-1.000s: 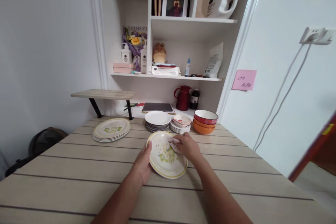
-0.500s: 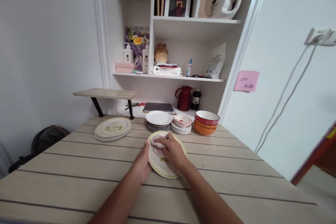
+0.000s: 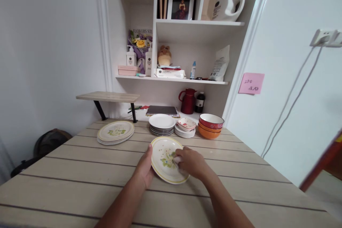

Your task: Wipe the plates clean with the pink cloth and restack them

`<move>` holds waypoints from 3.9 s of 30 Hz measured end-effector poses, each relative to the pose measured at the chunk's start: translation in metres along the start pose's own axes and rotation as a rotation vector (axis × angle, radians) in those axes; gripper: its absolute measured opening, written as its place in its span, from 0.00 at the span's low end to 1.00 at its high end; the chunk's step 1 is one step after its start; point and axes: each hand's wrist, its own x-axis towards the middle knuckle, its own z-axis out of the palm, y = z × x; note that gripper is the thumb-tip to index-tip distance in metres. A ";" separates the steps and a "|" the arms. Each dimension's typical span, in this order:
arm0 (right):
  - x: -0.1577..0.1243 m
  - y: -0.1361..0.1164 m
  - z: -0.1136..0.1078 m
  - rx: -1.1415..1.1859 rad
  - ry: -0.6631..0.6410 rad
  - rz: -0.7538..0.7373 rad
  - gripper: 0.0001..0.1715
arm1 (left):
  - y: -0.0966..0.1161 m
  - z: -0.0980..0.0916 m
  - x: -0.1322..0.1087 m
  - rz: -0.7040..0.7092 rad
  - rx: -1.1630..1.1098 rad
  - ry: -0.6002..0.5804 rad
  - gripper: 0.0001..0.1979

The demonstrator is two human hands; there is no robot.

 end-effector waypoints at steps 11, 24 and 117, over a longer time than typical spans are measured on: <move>0.026 -0.028 0.036 0.473 0.210 -0.296 0.27 | -0.003 0.000 0.003 0.038 0.015 0.000 0.27; 0.020 0.014 0.008 0.111 0.100 0.098 0.15 | -0.008 -0.004 0.006 0.057 0.035 0.019 0.26; 0.001 -0.004 0.006 0.212 -0.099 -0.311 0.18 | -0.005 -0.003 0.003 0.030 0.002 0.010 0.23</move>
